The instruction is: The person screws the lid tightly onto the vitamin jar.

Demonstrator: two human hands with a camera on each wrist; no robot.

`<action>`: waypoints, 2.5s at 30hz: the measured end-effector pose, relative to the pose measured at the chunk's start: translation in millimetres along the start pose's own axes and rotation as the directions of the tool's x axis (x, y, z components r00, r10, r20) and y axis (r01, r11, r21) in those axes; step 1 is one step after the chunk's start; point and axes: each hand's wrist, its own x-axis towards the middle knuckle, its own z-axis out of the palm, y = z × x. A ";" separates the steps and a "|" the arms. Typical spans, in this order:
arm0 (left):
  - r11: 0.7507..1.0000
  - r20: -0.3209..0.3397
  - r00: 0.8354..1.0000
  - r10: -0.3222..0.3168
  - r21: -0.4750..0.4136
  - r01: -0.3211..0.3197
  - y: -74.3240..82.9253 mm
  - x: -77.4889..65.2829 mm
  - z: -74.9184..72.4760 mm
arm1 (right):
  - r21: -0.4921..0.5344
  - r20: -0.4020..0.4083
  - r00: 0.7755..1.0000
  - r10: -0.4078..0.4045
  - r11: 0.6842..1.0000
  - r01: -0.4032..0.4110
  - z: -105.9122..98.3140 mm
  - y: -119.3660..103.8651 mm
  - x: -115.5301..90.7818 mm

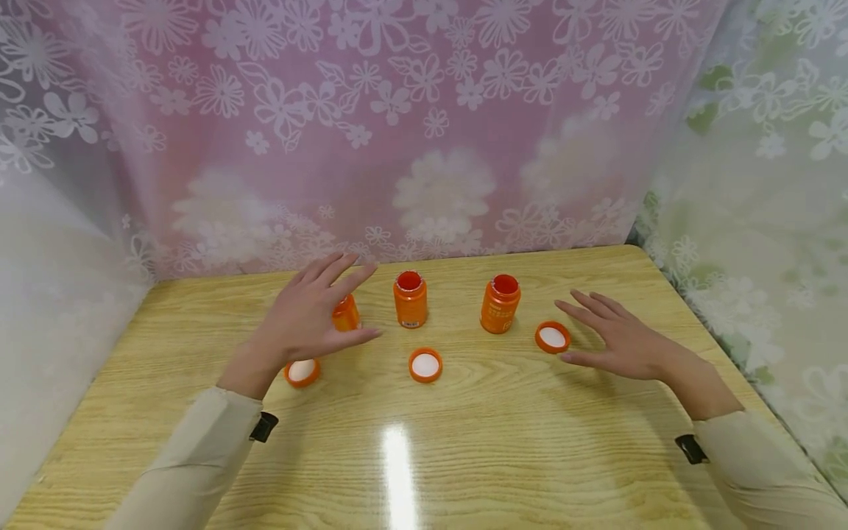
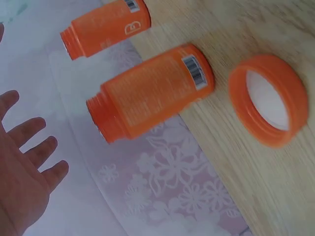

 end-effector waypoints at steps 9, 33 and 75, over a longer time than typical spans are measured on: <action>0.996 -0.010 0.996 0.091 -0.002 -0.091 19.8 30.6 10.6 | 0.012 0.017 1.000 0.012 1.000 -0.012 3.4 -0.2 2.8; 0.964 0.019 0.974 0.228 -0.146 -0.223 70.1 81.2 44.7 | 0.019 0.026 1.000 -0.001 1.000 0.000 10.3 0.2 11.8; 0.843 0.291 0.956 -0.043 -0.503 0.191 91.9 116.7 123.5 | 0.018 0.078 0.997 -0.013 1.000 0.012 16.8 3.8 34.3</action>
